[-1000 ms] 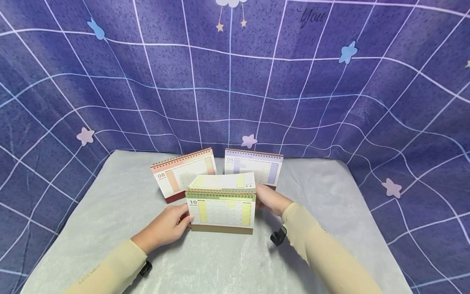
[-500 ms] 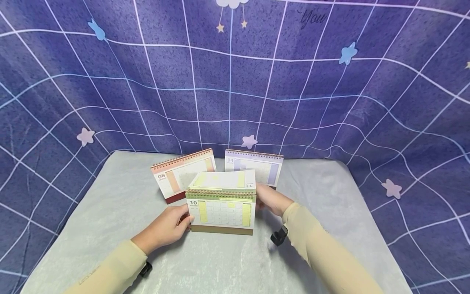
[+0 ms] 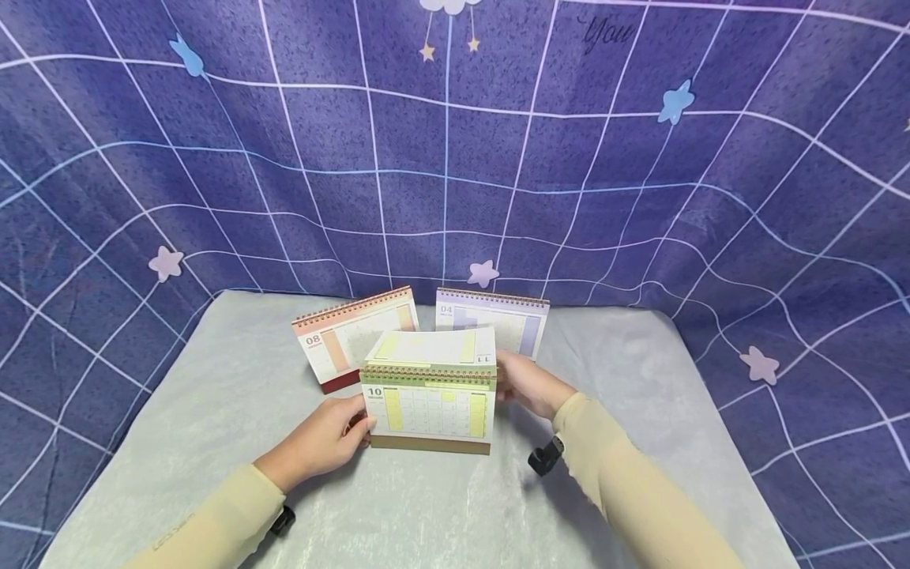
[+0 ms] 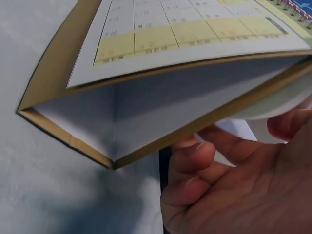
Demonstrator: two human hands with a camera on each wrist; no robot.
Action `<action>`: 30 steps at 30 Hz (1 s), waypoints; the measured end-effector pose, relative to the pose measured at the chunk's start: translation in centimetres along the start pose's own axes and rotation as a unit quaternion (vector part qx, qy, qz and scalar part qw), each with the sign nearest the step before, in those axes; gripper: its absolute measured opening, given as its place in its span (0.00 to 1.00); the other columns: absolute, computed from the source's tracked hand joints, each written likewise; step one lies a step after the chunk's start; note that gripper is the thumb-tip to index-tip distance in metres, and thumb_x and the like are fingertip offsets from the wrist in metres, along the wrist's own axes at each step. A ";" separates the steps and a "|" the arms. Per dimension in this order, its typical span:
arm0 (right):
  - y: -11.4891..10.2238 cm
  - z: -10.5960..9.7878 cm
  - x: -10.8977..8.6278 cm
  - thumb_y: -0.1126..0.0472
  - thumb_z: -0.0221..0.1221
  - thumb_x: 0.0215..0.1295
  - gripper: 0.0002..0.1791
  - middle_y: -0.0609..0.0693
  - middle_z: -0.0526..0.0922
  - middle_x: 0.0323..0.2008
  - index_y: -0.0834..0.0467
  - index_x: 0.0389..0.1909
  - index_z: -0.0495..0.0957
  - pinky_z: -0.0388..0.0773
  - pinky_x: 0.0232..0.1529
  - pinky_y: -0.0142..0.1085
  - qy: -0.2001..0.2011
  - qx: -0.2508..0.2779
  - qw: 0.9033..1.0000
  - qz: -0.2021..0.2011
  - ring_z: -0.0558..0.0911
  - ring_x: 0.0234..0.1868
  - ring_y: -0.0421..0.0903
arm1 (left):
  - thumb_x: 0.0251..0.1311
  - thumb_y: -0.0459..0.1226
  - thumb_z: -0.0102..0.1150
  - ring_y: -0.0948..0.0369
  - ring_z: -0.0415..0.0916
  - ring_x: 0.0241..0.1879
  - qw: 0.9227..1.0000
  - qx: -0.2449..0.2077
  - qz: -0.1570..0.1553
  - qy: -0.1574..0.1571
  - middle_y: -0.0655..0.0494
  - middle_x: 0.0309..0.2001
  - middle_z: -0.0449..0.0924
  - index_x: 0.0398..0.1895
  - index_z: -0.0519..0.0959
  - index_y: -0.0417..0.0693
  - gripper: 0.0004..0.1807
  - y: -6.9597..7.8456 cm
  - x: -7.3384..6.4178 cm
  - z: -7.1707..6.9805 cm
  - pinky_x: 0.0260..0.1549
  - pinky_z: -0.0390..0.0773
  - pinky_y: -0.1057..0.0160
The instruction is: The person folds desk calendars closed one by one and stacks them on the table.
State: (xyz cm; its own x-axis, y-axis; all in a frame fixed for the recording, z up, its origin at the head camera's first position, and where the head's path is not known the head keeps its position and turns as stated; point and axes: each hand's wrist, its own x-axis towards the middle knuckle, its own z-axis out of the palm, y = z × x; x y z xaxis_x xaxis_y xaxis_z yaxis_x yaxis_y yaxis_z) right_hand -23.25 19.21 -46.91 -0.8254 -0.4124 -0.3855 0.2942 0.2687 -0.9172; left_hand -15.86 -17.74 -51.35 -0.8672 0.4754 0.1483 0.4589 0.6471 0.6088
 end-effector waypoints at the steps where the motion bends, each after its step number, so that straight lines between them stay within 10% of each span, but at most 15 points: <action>1: 0.1 -0.1 -0.1 0.49 0.34 0.94 0.30 0.42 0.89 0.38 0.54 0.58 0.86 0.67 0.46 0.39 -0.003 0.006 1.000 0.000 0.73 0.38 0.45 | 0.85 0.34 0.66 0.73 0.86 0.43 1.000 0.000 0.000 0.000 0.51 0.53 0.99 0.63 0.88 0.43 0.11 0.0 0.0 0.0 0.43 0.90 0.63; 8: 0.6 -1.1 -0.9 0.53 0.40 0.86 0.23 0.39 0.90 0.42 0.49 0.57 0.86 0.70 0.49 0.36 -0.045 0.031 0.998 -0.020 0.74 0.38 0.43 | 0.85 0.34 0.67 0.73 0.85 0.42 1.000 -0.003 0.003 0.004 0.52 0.52 0.99 0.62 0.88 0.43 0.10 0.1 -0.1 -0.2 0.42 0.89 0.64; 15: 1.3 -1.9 -1.1 0.61 0.45 0.77 0.32 0.38 0.91 0.50 0.61 0.79 0.75 0.69 0.48 0.35 -0.098 0.037 0.993 -0.054 0.74 0.40 0.42 | 0.85 0.33 0.66 0.73 0.82 0.40 1.000 -0.001 0.000 0.003 0.51 0.51 0.99 0.62 0.88 0.43 0.10 0.0 -0.1 -0.1 0.41 0.88 0.65; 22: 1.5 -1.3 -0.8 0.61 0.54 0.83 0.37 0.37 0.85 0.36 0.68 0.89 0.67 0.71 0.46 0.32 -0.051 0.009 0.998 -0.041 0.73 0.37 0.39 | 0.84 0.33 0.67 0.73 0.83 0.40 1.000 -0.001 -0.001 0.004 0.51 0.52 0.99 0.62 0.88 0.42 0.11 -0.1 -0.2 0.0 0.41 0.88 0.64; 30: 1.4 -0.2 -1.2 0.63 0.53 0.85 0.29 0.40 0.89 0.48 0.72 0.79 0.75 0.75 0.47 0.34 0.035 -0.043 0.997 -0.056 0.77 0.42 0.40 | 0.86 0.35 0.66 0.72 0.88 0.45 1.000 -0.006 -0.003 0.003 0.51 0.53 0.99 0.63 0.89 0.44 0.10 -0.1 -0.2 0.1 0.43 0.90 0.63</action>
State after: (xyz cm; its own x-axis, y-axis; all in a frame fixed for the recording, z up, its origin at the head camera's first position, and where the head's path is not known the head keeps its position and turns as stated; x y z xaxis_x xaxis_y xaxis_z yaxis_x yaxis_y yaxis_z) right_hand -21.92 20.21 -47.69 -0.8834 -0.3831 -0.2699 0.1574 0.2999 -0.9409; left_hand -15.69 -17.79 -51.51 -0.8707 0.4687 0.1487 0.4517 0.6428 0.6187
